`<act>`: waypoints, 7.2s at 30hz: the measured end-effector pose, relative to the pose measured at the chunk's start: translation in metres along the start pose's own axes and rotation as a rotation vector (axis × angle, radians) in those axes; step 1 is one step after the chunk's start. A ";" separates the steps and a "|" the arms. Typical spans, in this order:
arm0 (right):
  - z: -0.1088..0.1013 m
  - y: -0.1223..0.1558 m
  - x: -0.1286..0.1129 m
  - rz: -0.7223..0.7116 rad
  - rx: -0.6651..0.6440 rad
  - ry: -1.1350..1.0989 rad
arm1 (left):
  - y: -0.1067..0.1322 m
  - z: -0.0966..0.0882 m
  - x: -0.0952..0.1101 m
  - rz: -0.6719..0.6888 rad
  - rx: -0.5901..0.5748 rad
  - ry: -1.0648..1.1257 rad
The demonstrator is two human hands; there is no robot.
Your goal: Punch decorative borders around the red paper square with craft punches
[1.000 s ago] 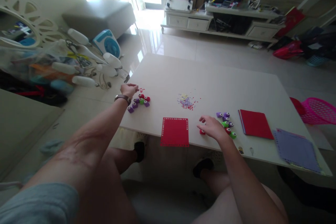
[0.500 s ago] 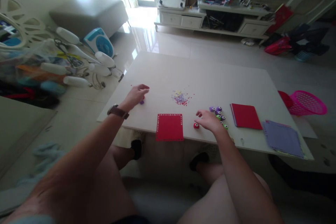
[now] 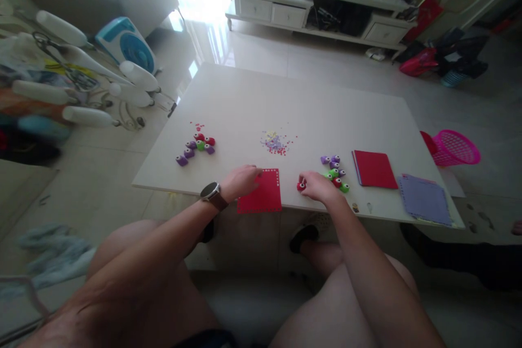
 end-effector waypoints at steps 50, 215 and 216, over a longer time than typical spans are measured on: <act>0.006 -0.010 -0.087 -0.514 0.328 -0.171 | 0.016 -0.040 -0.071 -0.324 0.216 -0.211; 0.026 0.004 -0.064 0.054 -0.100 0.323 | 0.001 0.012 -0.029 -0.303 -0.117 -0.257; 0.026 0.004 -0.064 0.050 -0.096 0.325 | 0.001 0.012 -0.028 -0.303 -0.116 -0.259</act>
Point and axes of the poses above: each hand's wrist, its own y-axis away from the middle knuckle, its own z-axis out of the palm, x = y × z, the point moved 4 cm from there along -y, towards the middle knuckle, and after that the axes turned 6 degrees about -z, right-handed, at the moved point
